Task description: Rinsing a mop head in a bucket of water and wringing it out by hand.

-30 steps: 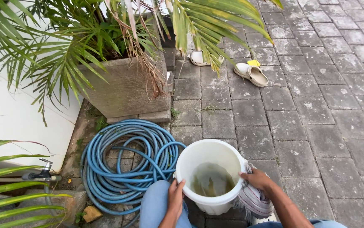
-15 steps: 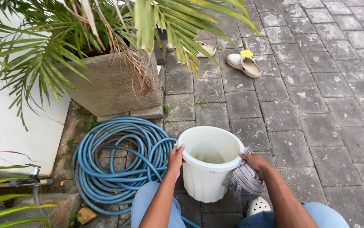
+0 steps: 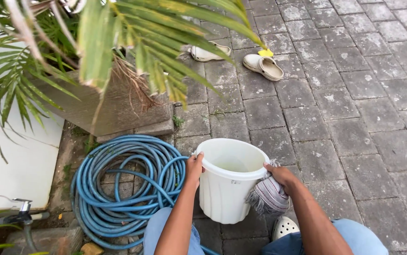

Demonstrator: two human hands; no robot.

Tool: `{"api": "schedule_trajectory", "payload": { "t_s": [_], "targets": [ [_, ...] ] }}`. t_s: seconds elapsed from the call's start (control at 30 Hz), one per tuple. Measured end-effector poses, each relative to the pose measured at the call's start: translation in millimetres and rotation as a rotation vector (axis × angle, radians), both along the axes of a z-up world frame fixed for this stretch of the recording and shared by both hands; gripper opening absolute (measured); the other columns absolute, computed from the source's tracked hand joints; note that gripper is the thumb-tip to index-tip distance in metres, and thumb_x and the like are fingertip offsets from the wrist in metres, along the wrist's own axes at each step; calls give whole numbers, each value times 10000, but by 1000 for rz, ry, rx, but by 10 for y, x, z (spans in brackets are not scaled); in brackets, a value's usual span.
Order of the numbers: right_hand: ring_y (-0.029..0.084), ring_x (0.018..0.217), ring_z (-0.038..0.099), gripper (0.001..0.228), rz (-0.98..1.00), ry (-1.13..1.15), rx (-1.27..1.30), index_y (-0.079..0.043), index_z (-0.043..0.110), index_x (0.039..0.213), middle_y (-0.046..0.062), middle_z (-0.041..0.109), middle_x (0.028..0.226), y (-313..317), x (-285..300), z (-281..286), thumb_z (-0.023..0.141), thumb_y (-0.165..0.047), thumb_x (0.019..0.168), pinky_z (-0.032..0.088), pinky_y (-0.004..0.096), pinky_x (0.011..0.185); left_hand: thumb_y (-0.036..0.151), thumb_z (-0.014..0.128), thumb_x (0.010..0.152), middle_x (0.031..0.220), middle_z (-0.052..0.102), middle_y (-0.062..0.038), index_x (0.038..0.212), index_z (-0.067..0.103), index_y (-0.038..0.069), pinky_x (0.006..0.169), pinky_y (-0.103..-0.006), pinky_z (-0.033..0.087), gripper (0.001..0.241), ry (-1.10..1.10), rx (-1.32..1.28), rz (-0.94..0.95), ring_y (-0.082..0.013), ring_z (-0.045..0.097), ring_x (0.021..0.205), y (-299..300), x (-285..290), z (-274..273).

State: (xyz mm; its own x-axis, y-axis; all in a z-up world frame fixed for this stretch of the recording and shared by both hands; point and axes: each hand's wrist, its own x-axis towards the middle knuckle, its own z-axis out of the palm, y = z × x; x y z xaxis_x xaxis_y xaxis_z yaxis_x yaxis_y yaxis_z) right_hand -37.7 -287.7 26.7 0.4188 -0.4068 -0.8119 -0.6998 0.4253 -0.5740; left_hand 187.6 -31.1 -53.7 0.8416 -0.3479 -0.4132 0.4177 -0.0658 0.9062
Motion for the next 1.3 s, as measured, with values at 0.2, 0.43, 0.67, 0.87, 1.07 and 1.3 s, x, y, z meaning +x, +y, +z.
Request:
{"api": "schedule_trajectory", "payload": {
  "t_s": [0.2,0.43,0.67,0.87,1.07,1.3],
  "targets": [
    [324,936,736,674,34,28,-97,99,651,1263,248,750,1133,-142,95,-203,614,-501,957,570,462,840,358,650,957,567,536,7,776,642,66,467,-297,354,344,-2,80,15,-110,474,484,-140,120,84],
    [376,1053,733,785,17,49,-123,132,558,1362,304,715,1244,-185,193,-186,611,-525,935,566,492,945,373,664,959,560,502,2,734,595,54,463,-313,316,396,13,48,42,-115,437,477,-236,259,-111],
    [357,1197,658,869,18,55,-166,137,507,1428,288,643,1359,-345,281,-437,595,-564,921,489,469,1047,386,669,932,565,539,-3,706,609,58,471,-305,350,403,0,147,57,-118,473,486,-489,416,-107],
    [359,1260,611,928,-2,40,-197,146,440,1455,301,597,1396,-384,363,-465,590,-603,928,443,440,1090,416,651,907,564,575,-44,657,619,51,479,-323,393,444,-56,276,45,-148,520,491,-630,598,-308],
    [343,1259,641,935,-59,-7,-237,150,496,1420,299,638,1366,-367,408,-544,568,-627,907,469,408,1077,412,657,901,546,560,-53,653,599,30,447,-340,383,459,-18,315,74,-158,506,459,-710,752,-365],
    [378,1357,549,1028,87,32,-388,146,396,1465,339,534,1432,-258,345,-411,565,-706,913,428,421,1133,374,659,889,541,550,-56,675,626,15,431,-339,384,419,31,326,71,-160,497,442,-648,854,-168]
  ]
}}
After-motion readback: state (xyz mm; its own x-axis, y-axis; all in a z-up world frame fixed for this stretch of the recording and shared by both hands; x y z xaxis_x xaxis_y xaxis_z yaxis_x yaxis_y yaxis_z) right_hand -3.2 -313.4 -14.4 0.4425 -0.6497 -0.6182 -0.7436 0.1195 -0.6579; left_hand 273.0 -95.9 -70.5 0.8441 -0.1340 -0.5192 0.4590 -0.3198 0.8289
